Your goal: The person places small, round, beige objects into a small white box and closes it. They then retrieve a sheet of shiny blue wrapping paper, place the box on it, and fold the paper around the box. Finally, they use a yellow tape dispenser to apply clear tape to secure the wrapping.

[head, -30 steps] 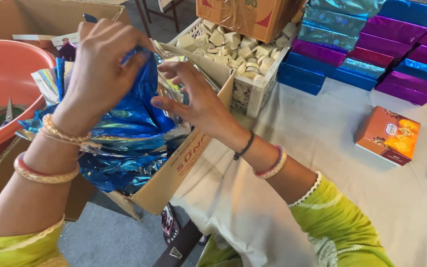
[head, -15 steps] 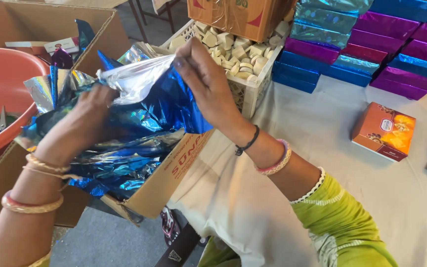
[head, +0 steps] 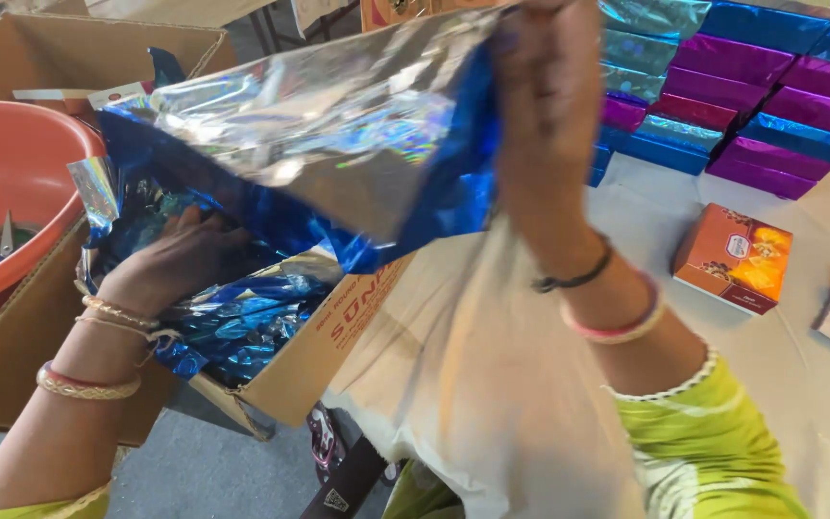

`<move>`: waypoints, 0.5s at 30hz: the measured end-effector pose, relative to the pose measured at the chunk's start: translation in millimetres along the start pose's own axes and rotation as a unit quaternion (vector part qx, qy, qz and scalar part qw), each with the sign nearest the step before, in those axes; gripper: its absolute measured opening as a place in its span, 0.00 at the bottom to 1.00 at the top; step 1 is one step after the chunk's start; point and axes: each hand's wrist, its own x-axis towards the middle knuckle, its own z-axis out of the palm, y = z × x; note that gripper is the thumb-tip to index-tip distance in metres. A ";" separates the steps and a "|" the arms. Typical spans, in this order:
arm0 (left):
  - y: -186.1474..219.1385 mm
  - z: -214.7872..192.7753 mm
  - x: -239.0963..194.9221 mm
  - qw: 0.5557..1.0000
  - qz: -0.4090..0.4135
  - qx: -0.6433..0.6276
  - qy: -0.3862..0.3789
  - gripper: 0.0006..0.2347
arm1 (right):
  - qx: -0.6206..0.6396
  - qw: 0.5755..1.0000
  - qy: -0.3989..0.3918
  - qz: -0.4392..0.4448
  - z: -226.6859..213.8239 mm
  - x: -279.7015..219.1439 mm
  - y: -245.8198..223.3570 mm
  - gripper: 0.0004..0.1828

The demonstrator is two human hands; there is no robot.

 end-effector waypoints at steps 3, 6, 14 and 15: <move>9.8 -35.1 -3.4 0.997 -0.047 -0.047 -0.045 0.20 | 0.014 0.999 0.037 0.013 -33.9 16.3 -11.8 0.13; -5.5 -43.7 -3.2 0.973 0.061 -0.205 0.092 0.25 | -0.018 0.999 0.036 0.027 -104.9 0.8 15.1 0.06; 62.5 -158.3 18.1 0.970 -0.076 -0.016 0.230 0.11 | -0.204 0.973 -0.004 0.110 -246.8 -47.0 43.6 0.08; 73.2 -170.7 29.5 0.960 -0.035 -0.031 0.274 0.15 | -0.221 0.966 -0.015 0.135 -262.4 -54.7 45.1 0.08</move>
